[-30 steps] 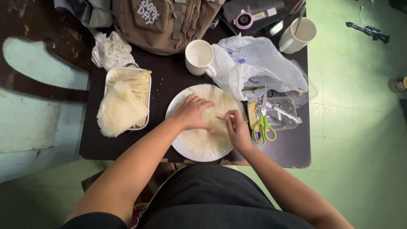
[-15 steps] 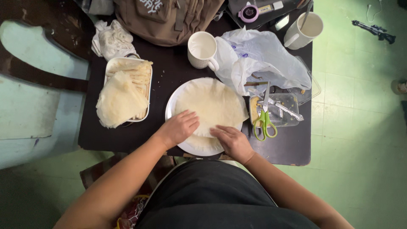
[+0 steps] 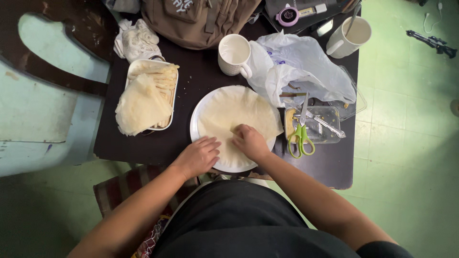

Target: The person trims white wrappers with scissors and places them into a white container on the table.

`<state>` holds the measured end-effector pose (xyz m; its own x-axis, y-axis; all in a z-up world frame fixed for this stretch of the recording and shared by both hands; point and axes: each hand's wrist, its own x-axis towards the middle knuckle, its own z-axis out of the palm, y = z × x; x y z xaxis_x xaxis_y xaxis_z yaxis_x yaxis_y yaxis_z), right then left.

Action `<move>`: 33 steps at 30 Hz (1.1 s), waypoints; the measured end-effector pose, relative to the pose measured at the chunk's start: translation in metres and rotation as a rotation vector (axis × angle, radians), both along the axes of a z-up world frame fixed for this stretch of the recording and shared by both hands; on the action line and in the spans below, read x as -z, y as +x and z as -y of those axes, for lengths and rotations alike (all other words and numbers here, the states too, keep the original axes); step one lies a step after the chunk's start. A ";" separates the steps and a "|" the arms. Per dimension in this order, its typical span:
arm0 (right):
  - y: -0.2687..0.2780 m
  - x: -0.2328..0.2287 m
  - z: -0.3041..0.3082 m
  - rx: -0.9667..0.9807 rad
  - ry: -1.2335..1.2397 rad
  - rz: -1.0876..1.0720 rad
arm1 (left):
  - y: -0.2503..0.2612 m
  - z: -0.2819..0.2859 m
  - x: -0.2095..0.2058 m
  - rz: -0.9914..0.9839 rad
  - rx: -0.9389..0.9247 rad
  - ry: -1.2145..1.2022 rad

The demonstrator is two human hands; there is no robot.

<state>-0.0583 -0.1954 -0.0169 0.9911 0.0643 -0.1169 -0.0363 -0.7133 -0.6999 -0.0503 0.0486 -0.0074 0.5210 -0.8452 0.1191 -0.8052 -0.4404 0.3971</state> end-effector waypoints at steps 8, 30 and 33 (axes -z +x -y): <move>0.009 -0.019 0.005 -0.094 0.239 -0.374 | -0.019 0.000 -0.028 -0.249 -0.614 -0.648; -0.008 -0.084 0.041 0.196 1.191 -0.463 | 0.026 0.060 -0.049 -1.368 -0.615 -1.074; 0.001 -0.087 0.055 0.172 1.107 -0.440 | 0.032 0.055 -0.068 -1.301 -0.438 -1.106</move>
<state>-0.0574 -0.2500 0.0703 0.8858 0.2140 -0.4118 -0.4610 0.3044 -0.8335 -0.0188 -0.0060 0.0602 0.8812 -0.4475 -0.1522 0.3405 0.3776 0.8611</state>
